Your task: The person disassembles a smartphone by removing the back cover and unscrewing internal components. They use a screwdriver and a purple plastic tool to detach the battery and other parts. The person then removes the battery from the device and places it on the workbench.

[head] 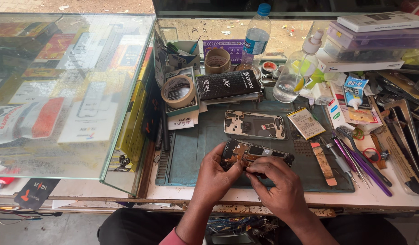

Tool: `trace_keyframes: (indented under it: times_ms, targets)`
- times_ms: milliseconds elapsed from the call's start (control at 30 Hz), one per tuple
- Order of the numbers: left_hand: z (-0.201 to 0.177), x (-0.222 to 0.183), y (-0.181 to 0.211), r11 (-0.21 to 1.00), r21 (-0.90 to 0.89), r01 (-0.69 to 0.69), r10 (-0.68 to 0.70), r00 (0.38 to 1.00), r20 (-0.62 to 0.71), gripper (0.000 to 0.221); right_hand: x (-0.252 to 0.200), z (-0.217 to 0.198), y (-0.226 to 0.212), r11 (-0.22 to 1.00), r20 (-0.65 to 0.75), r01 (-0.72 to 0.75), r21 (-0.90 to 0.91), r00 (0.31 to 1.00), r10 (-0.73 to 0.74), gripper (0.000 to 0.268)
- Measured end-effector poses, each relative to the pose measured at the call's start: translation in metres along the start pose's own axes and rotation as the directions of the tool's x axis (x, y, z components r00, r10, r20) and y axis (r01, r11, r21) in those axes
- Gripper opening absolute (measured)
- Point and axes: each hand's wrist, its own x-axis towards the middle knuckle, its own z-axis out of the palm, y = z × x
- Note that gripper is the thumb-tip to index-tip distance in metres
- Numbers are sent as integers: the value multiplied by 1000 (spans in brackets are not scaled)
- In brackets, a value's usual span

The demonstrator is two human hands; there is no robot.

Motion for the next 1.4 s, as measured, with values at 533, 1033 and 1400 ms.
trace_keyframes:
  times_ms: [533, 1033, 1400]
  targets:
    - [-5, -9, 5, 999, -26, -26, 28, 996, 82, 33, 21, -7, -20, 981, 124, -190, 46, 975, 183, 19]
    - [-10, -12, 6, 990, 57, -128, 124, 989, 75, 40, 31, -8, -24, 974, 191, -226, -11, 956, 224, 18]
    - [-10, -12, 10, 990, 102, -102, 96, 994, 60, 39, 35, -8, -23, 962, 241, -267, -49, 932, 271, 18]
